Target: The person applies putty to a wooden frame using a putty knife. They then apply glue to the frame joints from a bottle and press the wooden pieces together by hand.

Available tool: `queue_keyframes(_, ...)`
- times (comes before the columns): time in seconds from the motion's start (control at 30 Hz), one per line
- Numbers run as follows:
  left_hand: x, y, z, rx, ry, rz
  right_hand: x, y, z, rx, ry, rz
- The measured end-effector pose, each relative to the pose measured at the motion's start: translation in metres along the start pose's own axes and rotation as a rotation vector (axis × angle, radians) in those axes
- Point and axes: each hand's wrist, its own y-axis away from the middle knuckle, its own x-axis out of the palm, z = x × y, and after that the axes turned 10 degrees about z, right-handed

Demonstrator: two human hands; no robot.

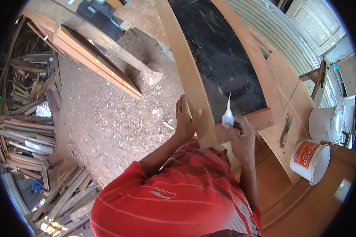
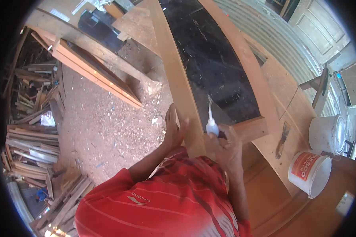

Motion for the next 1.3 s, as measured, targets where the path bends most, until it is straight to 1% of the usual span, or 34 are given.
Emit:
queue_keyframes(0.1, -0.061, -0.011, -0.012, 0.212, -0.098, 0.203, 0.055, -0.013, -0.007, -0.091, 0.018, -0.07)
queue_keyframes(0.13, -0.076, -0.016, -0.014, 0.267, -0.074, 0.181, 0.075, -0.016, 0.001, -0.032, -0.083, -0.089)
queue_keyframes(0.23, -0.111, -0.039, 0.011, 0.378, -0.128, 0.203, 0.125, -0.029, -0.007, -0.04, -0.077, -0.198)
queue_keyframes(0.33, -0.135, -0.074, 0.037, 0.435, -0.19, 0.174, 0.148, -0.035, -0.007, -0.004, 0.152, -0.317)
queue_keyframes(0.37, -0.14, -0.091, 0.046, 0.46, -0.212, 0.172, 0.147, -0.038, -0.012, 0.011, 0.171, -0.357)
queue_keyframes(0.4, -0.147, -0.127, 0.056, 0.535, -0.25, 0.205, 0.144, -0.044, -0.017, 0.039, 0.192, -0.423)
queue_keyframes(0.53, -0.141, -0.204, 0.055, 0.632, -0.353, 0.279, 0.12, -0.067, -0.021, 0.165, 0.296, -0.613)
queue_keyframes(0.63, -0.135, -0.249, 0.052, 0.697, -0.467, 0.325, 0.102, -0.094, -0.026, 0.07, 0.403, -0.657)
queue_keyframes(0.67, -0.132, -0.261, 0.054, 0.707, -0.51, 0.341, 0.1, -0.104, -0.017, 0.135, 0.376, -0.687)
queue_keyframes(0.7, -0.13, -0.272, 0.057, 0.72, -0.557, 0.363, 0.095, -0.118, -0.028, 0.094, 0.35, -0.726)
queue_keyframes(0.77, -0.131, -0.283, 0.069, 0.707, -0.54, 0.405, 0.086, -0.139, -0.028, 0.136, 0.324, -0.734)
queue_keyframes(0.87, -0.128, -0.287, 0.082, 0.718, -0.459, 0.44, 0.08, -0.164, -0.045, 0.205, 0.378, -0.766)
queue_keyframes(0.9, -0.128, -0.289, 0.086, 0.727, -0.454, 0.442, 0.079, -0.167, -0.048, 0.197, 0.405, -0.779)
queue_keyframes(0.97, -0.132, -0.293, 0.084, 0.727, -0.464, 0.455, 0.082, -0.171, -0.052, 0.189, 0.455, -0.799)
queue_keyframes(1.07, -0.137, -0.304, 0.073, 0.736, -0.513, 0.495, 0.086, -0.171, -0.055, 0.243, 0.459, -0.807)
queue_keyframes(1.13, -0.143, -0.318, 0.07, 0.768, -0.573, 0.528, 0.088, -0.173, -0.044, 0.29, 0.352, -0.825)
queue_keyframes(1.17, -0.145, -0.325, 0.071, 0.774, -0.515, 0.552, 0.09, -0.173, -0.039, 0.314, 0.297, -0.835)
queue_keyframes(1.27, -0.149, -0.349, 0.079, 0.781, -0.356, 0.639, 0.104, -0.166, -0.033, 0.303, 0.375, -1.031)
queue_keyframes(1.3, -0.15, -0.359, 0.08, 0.813, -0.389, 0.671, 0.114, -0.162, -0.033, 0.375, 0.487, -1.122)
